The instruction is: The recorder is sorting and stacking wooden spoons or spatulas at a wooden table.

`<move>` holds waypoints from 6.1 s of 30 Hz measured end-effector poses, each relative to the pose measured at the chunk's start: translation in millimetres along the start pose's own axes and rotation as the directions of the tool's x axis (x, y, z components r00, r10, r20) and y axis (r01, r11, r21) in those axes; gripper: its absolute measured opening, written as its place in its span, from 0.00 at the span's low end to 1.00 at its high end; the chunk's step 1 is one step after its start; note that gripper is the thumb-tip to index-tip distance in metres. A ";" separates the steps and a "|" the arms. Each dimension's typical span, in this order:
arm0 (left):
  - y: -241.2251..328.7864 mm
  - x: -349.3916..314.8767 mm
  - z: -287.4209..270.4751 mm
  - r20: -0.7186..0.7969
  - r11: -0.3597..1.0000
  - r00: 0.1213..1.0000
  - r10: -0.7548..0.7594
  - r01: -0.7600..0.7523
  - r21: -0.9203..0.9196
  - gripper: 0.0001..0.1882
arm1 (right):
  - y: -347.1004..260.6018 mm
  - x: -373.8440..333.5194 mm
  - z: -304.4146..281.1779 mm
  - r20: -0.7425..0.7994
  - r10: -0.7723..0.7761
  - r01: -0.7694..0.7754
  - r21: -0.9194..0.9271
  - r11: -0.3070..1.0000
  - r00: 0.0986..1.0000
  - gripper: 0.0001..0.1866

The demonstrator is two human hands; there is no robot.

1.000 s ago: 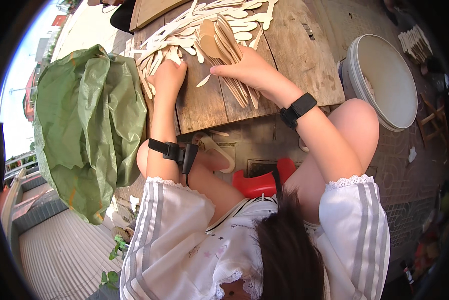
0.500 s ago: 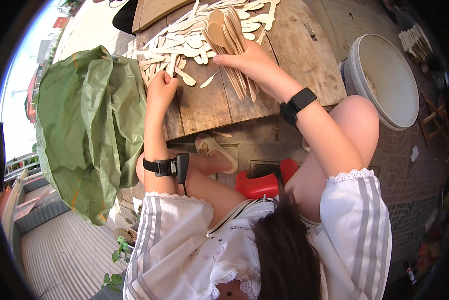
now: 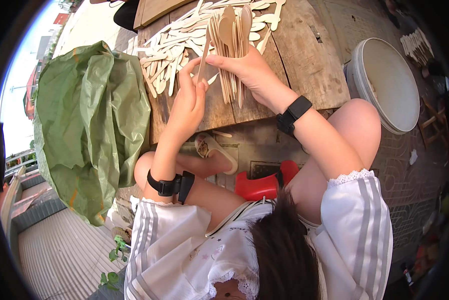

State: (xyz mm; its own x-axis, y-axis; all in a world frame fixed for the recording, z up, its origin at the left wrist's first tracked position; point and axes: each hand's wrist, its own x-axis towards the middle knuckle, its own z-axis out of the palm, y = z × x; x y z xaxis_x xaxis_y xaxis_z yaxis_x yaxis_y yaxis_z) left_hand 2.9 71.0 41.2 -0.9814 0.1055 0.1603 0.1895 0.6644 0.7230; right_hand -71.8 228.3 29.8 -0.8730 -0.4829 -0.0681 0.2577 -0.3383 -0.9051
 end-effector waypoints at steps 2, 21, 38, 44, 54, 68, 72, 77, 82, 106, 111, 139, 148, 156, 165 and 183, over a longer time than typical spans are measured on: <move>10.8 -2.0 17.2 -0.005 0.998 0.998 -0.064 0.064 0.022 0.22 | 2.3 -1.4 0.9 -0.004 -0.010 0.010 0.000 1.000 1.000 0.21; -57.7 17.6 -40.9 -0.043 0.665 0.978 0.203 -0.105 0.740 0.14 | -12.2 -8.8 -14.2 0.115 0.181 -0.208 0.322 0.923 0.977 0.19; -21.4 39.5 -50.6 0.037 0.692 0.992 0.118 -0.110 0.714 0.08 | -44.4 -54.5 -37.8 0.134 0.068 -0.132 0.550 0.825 0.989 0.14; 106.7 58.8 -42.9 -0.260 0.959 0.946 0.192 -0.124 0.255 0.06 | -37.8 -60.3 -97.0 -0.437 0.176 0.180 0.658 0.731 0.882 0.11; 245.7 89.8 166.0 -0.200 0.919 0.902 0.383 -0.351 0.179 0.22 | -53.7 -80.8 -140.0 -0.497 0.108 0.271 0.628 0.730 0.861 0.15; -41.6 24.8 -45.5 -0.410 0.687 0.906 -0.108 0.366 0.628 0.16 | -36.3 -39.5 -82.1 -0.489 0.174 0.165 0.574 0.802 0.855 0.11; -68.0 43.0 -32.2 -0.288 0.704 0.954 0.086 0.146 0.695 0.17 | -27.2 -26.7 -60.2 -0.465 0.211 0.106 0.567 0.817 0.860 0.11; -75.0 60.9 6.7 -0.287 0.839 0.939 -0.190 0.307 0.450 0.20 | -20.8 -11.4 -44.9 -0.430 0.221 0.070 0.566 0.822 0.875 0.12; -93.2 56.3 16.4 -0.373 0.812 0.901 -0.222 0.382 0.440 0.13 | -11.0 -0.8 -41.5 -0.370 0.236 0.001 0.539 0.842 0.898 0.11; -68.2 17.6 -26.5 -0.115 0.841 0.861 -0.496 0.509 0.182 0.21 | -12.1 -5.4 -28.9 -0.179 0.209 -0.128 0.382 0.915 0.961 0.13; -29.1 20.0 1.8 0.021 0.926 0.930 -0.367 0.367 -0.086 0.20 | -7.5 -7.8 -33.8 -0.208 0.222 -0.135 0.364 0.922 0.953 0.13; -37.6 46.6 9.9 -0.264 0.843 0.945 -0.192 0.297 0.449 0.18 | -9.1 -1.8 -22.0 -0.222 0.107 -0.040 0.291 0.956 0.969 0.17; -73.4 51.9 10.6 -0.170 0.826 0.917 -0.361 0.399 0.398 0.16 | -17.1 -5.6 -30.9 -0.167 0.087 -0.038 0.277 0.960 0.982 0.15; -5.7 20.1 0.2 0.079 0.867 0.891 -0.447 0.410 0.282 0.16 | -13.5 -3.1 -39.5 -0.201 0.131 -0.059 0.327 0.943 0.971 0.21; 29.0 9.5 23.5 0.266 0.975 0.939 -0.220 0.202 0.095 0.11 | -9.2 -1.3 -28.6 -0.158 0.061 -0.024 0.222 0.975 0.986 0.19; 3.8 48.4 3.7 -0.134 0.935 0.988 -0.076 0.117 0.335 0.10 | -12.6 -7.5 -31.4 -0.194 0.096 -0.057 0.196 0.979 0.976 0.16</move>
State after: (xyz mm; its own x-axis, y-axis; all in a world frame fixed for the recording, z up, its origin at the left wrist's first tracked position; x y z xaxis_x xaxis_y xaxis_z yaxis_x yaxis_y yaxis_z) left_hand -44.0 81.4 49.3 -0.9801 -0.0455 0.1934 0.0518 0.8811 0.4701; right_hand -81.5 261.5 28.5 -0.9080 -0.3472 -0.2346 0.3832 -0.4618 -0.8000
